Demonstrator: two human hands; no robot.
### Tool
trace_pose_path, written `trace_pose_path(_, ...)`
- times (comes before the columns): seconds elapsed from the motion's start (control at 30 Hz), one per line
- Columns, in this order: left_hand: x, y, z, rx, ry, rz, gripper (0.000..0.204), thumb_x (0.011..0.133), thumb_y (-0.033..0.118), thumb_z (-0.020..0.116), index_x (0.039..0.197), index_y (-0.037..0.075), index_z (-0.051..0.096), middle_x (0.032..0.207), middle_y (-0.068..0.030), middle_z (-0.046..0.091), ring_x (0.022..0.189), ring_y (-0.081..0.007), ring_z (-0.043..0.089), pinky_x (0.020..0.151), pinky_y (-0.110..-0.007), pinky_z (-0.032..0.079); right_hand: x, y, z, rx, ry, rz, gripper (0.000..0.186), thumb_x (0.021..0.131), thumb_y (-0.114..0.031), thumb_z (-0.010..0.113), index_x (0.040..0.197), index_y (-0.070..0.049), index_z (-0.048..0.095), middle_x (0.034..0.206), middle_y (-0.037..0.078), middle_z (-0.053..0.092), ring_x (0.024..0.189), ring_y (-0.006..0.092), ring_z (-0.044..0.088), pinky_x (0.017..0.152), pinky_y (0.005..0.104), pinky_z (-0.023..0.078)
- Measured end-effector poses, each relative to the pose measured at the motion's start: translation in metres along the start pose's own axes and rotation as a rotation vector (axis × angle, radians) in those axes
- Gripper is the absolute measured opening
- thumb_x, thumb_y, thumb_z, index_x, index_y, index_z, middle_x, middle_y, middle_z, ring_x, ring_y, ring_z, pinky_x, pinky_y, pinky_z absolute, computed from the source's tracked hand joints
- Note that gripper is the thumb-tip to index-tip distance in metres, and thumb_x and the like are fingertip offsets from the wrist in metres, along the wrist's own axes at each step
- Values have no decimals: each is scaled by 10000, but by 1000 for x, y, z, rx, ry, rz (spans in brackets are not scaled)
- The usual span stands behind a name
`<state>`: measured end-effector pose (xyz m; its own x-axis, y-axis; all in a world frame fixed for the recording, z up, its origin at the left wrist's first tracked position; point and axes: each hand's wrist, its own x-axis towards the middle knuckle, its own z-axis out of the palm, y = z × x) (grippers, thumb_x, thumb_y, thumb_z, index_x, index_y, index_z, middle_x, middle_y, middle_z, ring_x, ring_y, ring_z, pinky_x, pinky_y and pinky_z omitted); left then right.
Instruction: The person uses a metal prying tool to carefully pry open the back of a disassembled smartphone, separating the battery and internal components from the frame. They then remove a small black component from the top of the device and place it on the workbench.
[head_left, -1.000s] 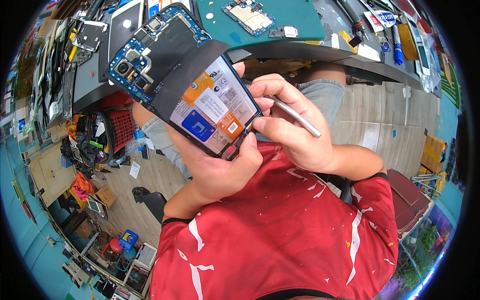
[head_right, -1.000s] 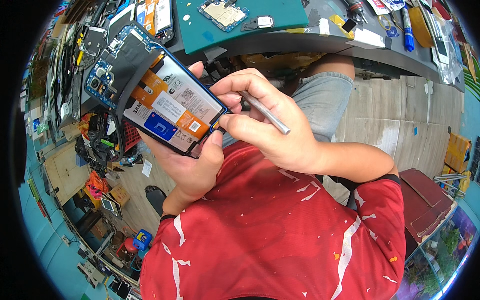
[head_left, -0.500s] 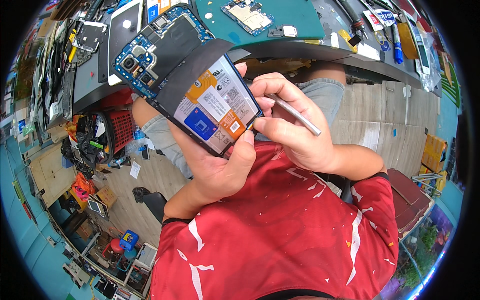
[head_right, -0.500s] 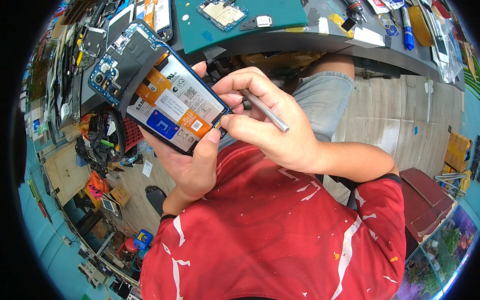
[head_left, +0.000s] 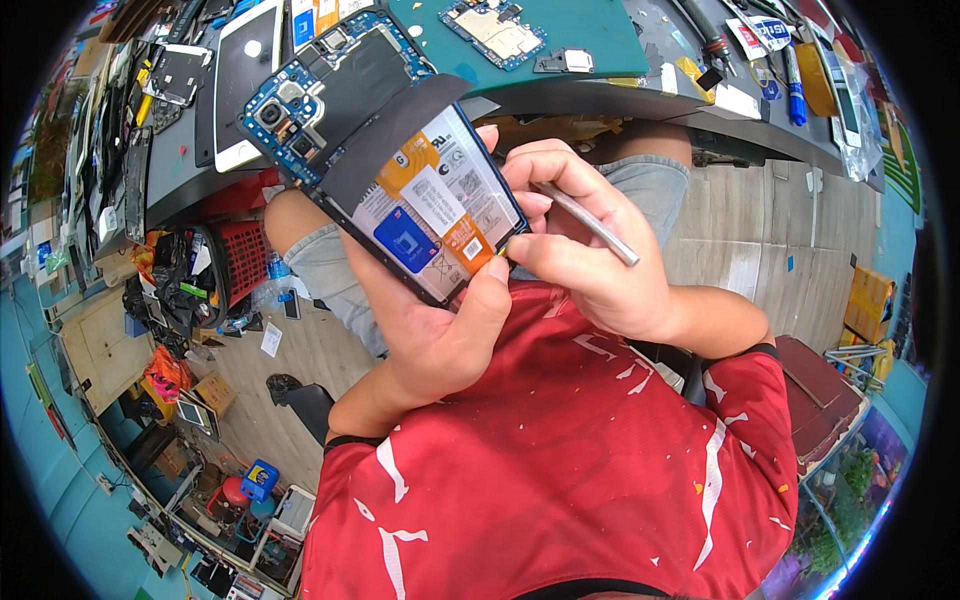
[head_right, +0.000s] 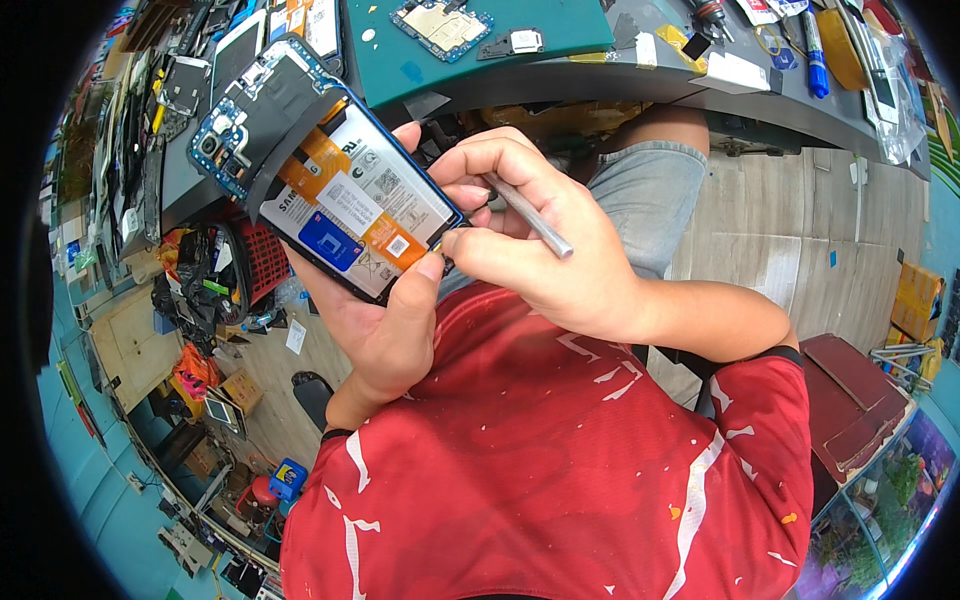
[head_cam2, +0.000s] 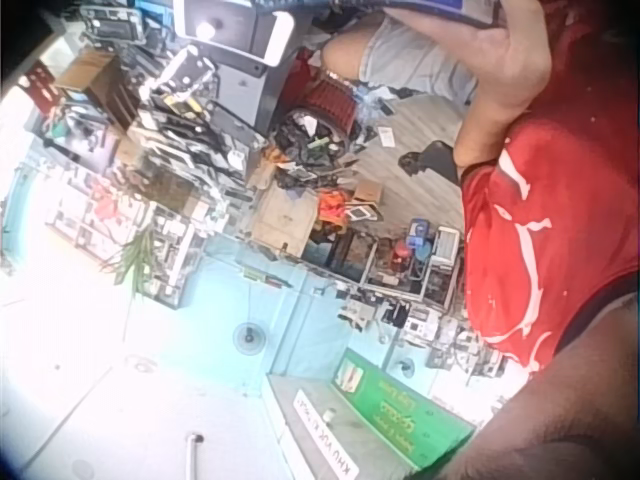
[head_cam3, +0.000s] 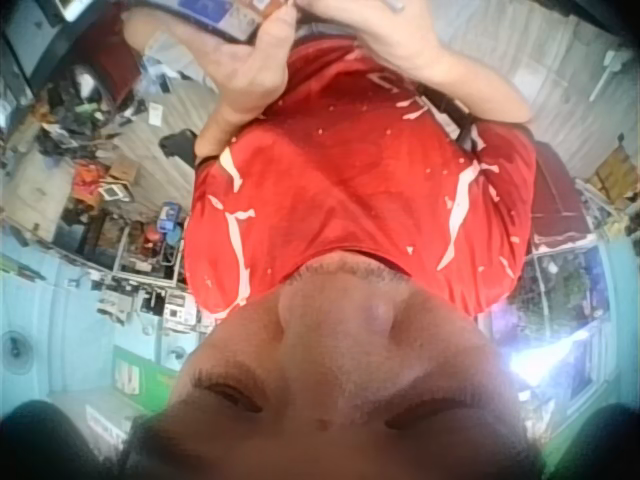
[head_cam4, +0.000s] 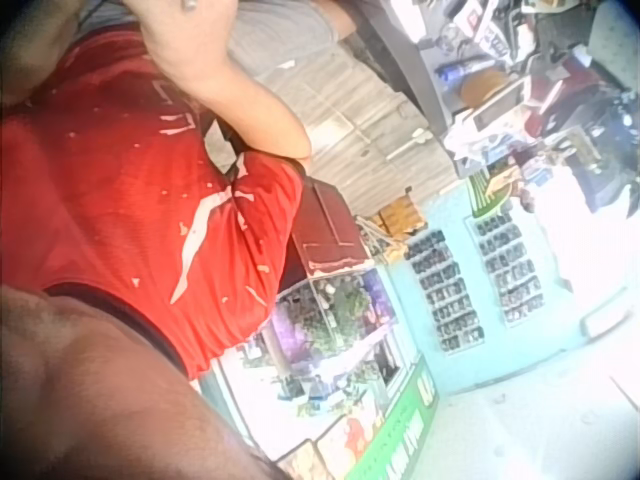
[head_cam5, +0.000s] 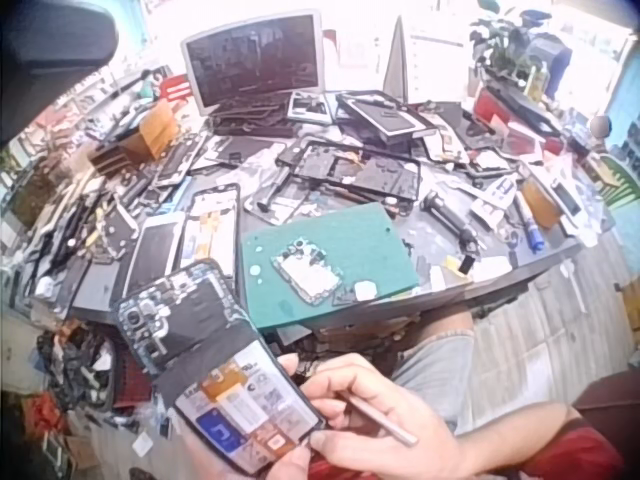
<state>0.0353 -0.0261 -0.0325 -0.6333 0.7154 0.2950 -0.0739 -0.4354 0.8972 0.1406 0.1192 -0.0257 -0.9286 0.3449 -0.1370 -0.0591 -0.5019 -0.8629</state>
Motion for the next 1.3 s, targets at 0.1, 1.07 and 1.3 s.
trace_pose_path(0.1,2,0,-1,-21,5,-14,994,980,-114,590,1751,115,6,1730,-361,360,1348,-362,690,1139,-502,586,0,2,-1,-85,-9,-36,417,984,-2,739,1389,17,643,1315,28,517,1229,98,573,1026,281,553)
trace_pose_path(1.07,9,10,-1,-203,61,-179,971,967,-49,641,1743,122,81,1712,-344,402,1341,-438,705,1116,-585,616,10,-18,-10,-365,-69,-160,575,940,-58,845,1461,-19,605,1375,58,534,1283,141,612,1098,350,578)
trace_pose_path(1.3,12,9,-10,-229,25,-128,964,953,-68,588,1751,122,80,1714,-344,401,1357,-446,694,1125,-577,610,16,-20,-22,-747,-70,-594,571,859,35,866,1391,-33,671,1324,120,510,1147,195,582,996,364,577)
